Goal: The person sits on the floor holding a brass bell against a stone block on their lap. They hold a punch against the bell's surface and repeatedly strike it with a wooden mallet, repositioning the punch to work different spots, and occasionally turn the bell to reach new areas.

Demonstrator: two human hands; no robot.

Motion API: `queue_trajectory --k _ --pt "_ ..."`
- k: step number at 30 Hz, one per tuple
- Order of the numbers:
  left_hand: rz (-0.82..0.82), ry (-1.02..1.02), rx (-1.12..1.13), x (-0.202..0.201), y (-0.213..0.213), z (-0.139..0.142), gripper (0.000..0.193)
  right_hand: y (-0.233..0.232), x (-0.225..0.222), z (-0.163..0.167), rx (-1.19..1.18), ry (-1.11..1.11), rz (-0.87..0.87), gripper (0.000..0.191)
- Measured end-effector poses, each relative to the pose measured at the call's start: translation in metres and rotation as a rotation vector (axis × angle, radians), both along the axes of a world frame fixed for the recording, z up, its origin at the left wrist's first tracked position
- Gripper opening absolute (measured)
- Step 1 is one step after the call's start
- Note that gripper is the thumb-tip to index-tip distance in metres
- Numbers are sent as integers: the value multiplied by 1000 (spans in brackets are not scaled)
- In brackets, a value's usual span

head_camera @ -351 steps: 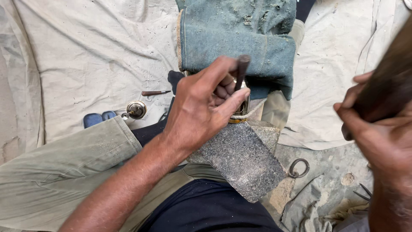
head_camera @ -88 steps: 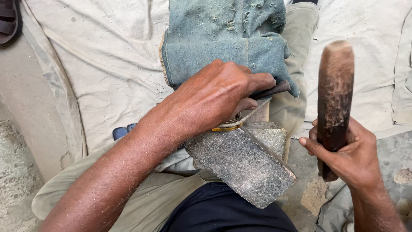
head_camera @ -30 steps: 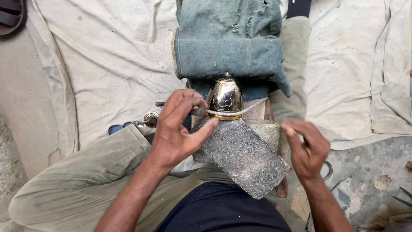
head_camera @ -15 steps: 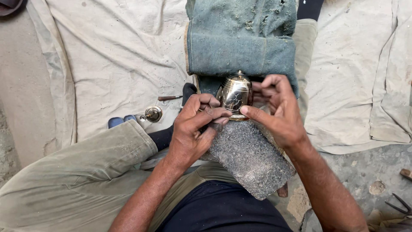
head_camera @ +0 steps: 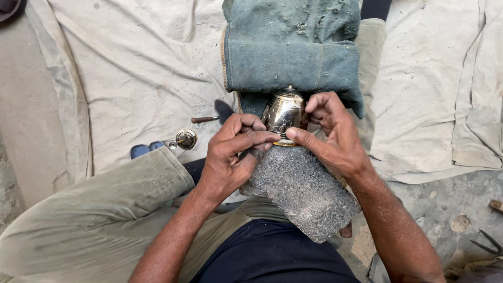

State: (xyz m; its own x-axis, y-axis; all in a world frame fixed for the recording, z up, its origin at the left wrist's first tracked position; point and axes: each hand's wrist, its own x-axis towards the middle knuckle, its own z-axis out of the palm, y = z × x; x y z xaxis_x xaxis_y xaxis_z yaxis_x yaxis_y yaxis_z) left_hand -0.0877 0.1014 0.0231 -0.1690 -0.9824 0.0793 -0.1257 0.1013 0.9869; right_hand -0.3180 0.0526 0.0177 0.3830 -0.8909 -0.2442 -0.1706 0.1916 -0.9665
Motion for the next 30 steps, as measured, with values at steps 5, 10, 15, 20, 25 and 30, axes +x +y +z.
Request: queue_trajectory --k 5,10,15,20,25,30 --pt "-6 -161 149 0 -7 23 30 1 -37 -12 46 48 -23 19" --pt "-77 -346 -54 3 -21 58 33 61 -104 -19 -219 258 -190 32" --pt "-212 -312 -120 -16 -58 71 26 140 -101 -56 -101 557 -71 90" --pt "-410 -417 226 -47 -106 61 26 160 -112 -79 87 202 -390 96" --pt "-566 -285 -8 -62 -124 55 36 145 -152 -66 184 -494 -791 85" --pt "-638 -465 -151 -78 -135 50 45 125 -159 -69 179 -223 -605 57"
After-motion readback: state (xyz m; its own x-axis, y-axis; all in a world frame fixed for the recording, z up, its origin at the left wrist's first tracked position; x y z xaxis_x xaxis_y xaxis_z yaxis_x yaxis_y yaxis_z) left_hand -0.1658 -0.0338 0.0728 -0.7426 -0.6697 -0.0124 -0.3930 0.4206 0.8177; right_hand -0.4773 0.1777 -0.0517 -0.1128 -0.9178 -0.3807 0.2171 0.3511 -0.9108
